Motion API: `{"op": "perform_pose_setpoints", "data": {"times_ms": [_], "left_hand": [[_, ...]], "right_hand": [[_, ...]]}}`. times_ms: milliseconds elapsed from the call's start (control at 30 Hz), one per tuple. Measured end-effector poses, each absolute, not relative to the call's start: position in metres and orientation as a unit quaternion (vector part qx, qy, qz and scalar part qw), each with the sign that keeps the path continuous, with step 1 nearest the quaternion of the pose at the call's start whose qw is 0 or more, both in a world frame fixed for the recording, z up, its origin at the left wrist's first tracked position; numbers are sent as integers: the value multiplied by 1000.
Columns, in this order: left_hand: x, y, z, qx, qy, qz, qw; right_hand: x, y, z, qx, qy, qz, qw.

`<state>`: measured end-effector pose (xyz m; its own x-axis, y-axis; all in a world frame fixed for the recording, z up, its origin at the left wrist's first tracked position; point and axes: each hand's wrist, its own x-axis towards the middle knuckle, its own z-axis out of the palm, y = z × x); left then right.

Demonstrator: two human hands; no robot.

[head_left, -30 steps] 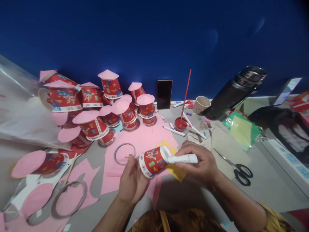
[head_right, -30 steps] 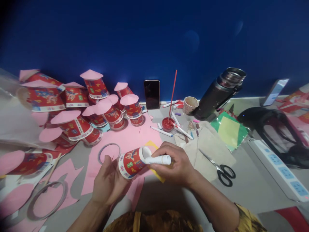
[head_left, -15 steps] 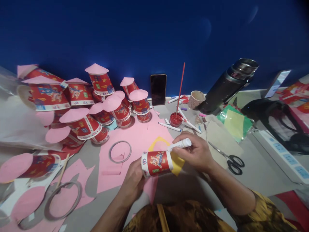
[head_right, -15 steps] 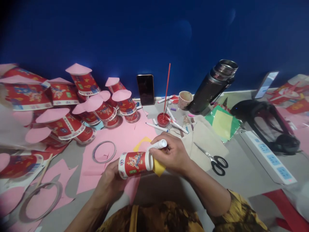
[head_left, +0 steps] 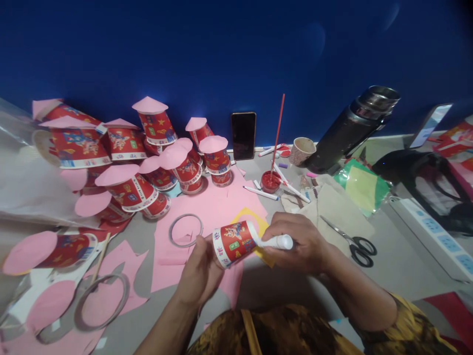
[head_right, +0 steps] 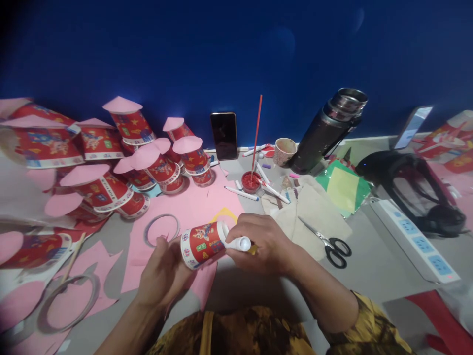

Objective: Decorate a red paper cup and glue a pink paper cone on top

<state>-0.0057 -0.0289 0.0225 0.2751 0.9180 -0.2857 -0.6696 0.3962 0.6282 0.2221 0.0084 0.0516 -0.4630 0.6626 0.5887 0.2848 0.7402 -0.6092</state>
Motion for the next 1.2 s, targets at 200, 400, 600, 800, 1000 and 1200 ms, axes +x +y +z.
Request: {"op": "perform_pose_setpoints", "data": {"times_ms": [200,400,600,800,1000,1200], "left_hand": [[-9,-34,12,246,329,481,775],[-10,-35,14,381,362,430,734],[-14,-42,8,352,357,460,733],[-11,-46,14,190,312,566,739],[-13,-37,16,167,322,582,728],[-11,-37,19,182,295,541,766]], "right_hand": [[225,10,51,-317,-815,204,439],[229,13,51,-374,-792,251,412],[229,16,48,-479,-628,440,427],[222,19,35,-473,-538,514,472],[219,11,41,-478,-592,468,450],[217,4,42,-449,-603,450,483]]}}
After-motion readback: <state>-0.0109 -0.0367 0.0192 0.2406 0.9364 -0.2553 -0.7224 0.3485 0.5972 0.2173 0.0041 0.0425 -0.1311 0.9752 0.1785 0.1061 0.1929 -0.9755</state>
